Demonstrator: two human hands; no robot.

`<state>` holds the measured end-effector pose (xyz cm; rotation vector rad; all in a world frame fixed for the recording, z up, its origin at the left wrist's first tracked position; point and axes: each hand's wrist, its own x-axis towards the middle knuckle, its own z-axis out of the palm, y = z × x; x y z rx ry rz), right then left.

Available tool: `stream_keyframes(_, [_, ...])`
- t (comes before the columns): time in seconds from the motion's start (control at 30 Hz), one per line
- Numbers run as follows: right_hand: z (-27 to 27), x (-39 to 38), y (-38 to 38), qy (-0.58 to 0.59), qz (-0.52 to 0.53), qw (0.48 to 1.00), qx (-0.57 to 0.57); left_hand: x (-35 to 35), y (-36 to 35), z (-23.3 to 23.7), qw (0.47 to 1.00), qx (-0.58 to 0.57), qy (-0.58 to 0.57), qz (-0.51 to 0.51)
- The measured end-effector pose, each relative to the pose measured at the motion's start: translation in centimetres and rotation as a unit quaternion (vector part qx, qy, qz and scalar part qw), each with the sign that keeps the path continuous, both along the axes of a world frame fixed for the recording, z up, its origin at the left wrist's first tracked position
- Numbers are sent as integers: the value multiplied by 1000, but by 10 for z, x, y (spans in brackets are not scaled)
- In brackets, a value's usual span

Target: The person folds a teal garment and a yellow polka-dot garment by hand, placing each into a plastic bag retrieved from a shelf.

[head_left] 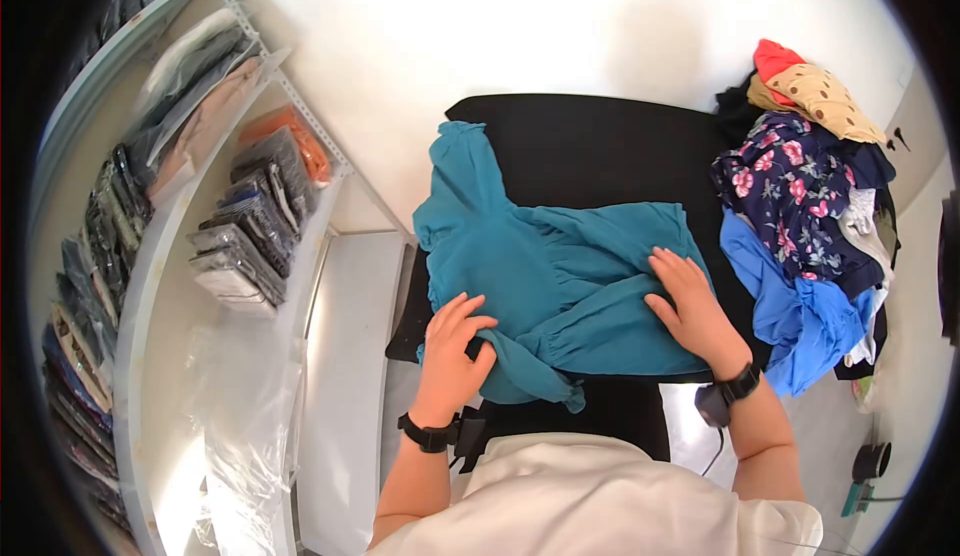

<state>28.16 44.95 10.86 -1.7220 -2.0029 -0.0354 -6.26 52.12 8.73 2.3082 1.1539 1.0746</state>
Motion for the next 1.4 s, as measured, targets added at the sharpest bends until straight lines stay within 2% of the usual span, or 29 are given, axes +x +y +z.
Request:
stream_keyframes(0.03, [7, -9, -6, 3, 6, 1000, 0, -7, -3, 4, 1000, 2, 17, 4])
stream_keyframes(0.1, [17, -32, -20, 167, 108, 979, -39, -20, -8, 4, 1000, -13, 2, 1])
stream_keyframes(0.13, [17, -46, -22, 185, 197, 961, -56, -23, -9, 5, 1000, -26, -16, -7])
stream_keyframes(0.17, [17, -60, -26, 219, 253, 934, -127, -25, -12, 8, 1000, -6, -25, -9])
stream_keyframes(0.2, [11, -75, -29, 232, 273, 925, -132, -27, -16, 12, 1000, -6, -23, -7])
stream_keyframes(0.27, [-1, -99, -31, 219, 273, 929, -119, -28, -24, 19, 993, -47, -95, -55])
stream_keyframes(0.3, [-3, -103, -29, 218, 278, 928, -119, -29, -27, 25, 991, -28, -107, -74])
stream_keyframes(0.37, [-8, -111, -24, 117, 274, 947, -121, -35, -37, 27, 989, -42, -125, -72])
stream_keyframes(0.5, [-8, -103, -20, 129, 315, 929, -144, -44, -45, 20, 979, -86, -172, -68])
stream_keyframes(0.53, [12, -98, -20, 200, 268, 899, -284, -46, -46, 19, 979, -85, -174, -64])
stream_keyframes(0.57, [26, -92, -17, 265, 213, 843, -416, -49, -46, 17, 973, -161, -163, -11])
stream_keyframes(0.6, [31, -83, -14, 305, 228, 854, -354, -51, -45, 15, 959, -236, -151, 42])
stream_keyframes(0.63, [38, -80, -9, 370, 223, 860, -273, -51, -43, 12, 959, -235, -154, 43])
stream_keyframes(0.67, [50, -76, -3, 456, 175, 828, -277, -51, -40, 9, 953, -266, -143, 42])
stream_keyframes(0.73, [73, -72, 26, 509, 144, 817, -228, -47, -34, 1, 945, -296, -134, 39])
stream_keyframes(0.77, [87, -80, 37, 574, 138, 784, -193, -44, -30, -3, 943, -291, -151, 53])
stream_keyframes(0.8, [92, -90, 43, 588, 97, 794, -116, -41, -28, -5, 941, -287, -167, 67])
stream_keyframes(0.87, [66, -84, 93, 742, 183, 607, -220, -37, -27, -7, 939, -271, -200, 77])
stream_keyframes(0.93, [48, -97, 110, 610, 77, 758, -218, -40, -28, -6, 935, -252, -234, 90])
stream_keyframes(0.97, [31, -99, 117, 524, 60, 814, -243, -44, -32, -6, 938, -260, -208, 97])
stream_keyframes(1.0, [19, -105, 117, 479, 68, 839, -250, -48, -37, -4, 940, -269, -180, 105])
stream_keyframes(1.07, [6, -117, 122, 462, 67, 828, -310, -52, -44, -1, 926, -290, -213, 113])
stream_keyframes(1.13, [0, -129, 129, 470, 58, 816, -331, -59, -48, -8, 939, -282, -165, 103])
stream_keyframes(1.2, [-4, -136, 134, 428, 35, 853, -297, -62, -50, -10, 938, -289, -172, 90])
stream_keyframes(1.23, [-4, -136, 135, 428, 34, 853, -297, -63, -51, -10, 935, -295, -180, 77])
stream_keyframes(1.3, [2, -138, 137, 327, 93, 903, -262, -67, -52, -10, 942, -277, -180, 65])
stream_keyframes(1.33, [9, -142, 135, 326, 92, 904, -261, -69, -51, -11, 947, -259, -181, 54])
stream_keyframes(1.4, [23, -148, 127, 173, 150, 971, -64, -74, -47, -17, 949, -269, -160, 29])
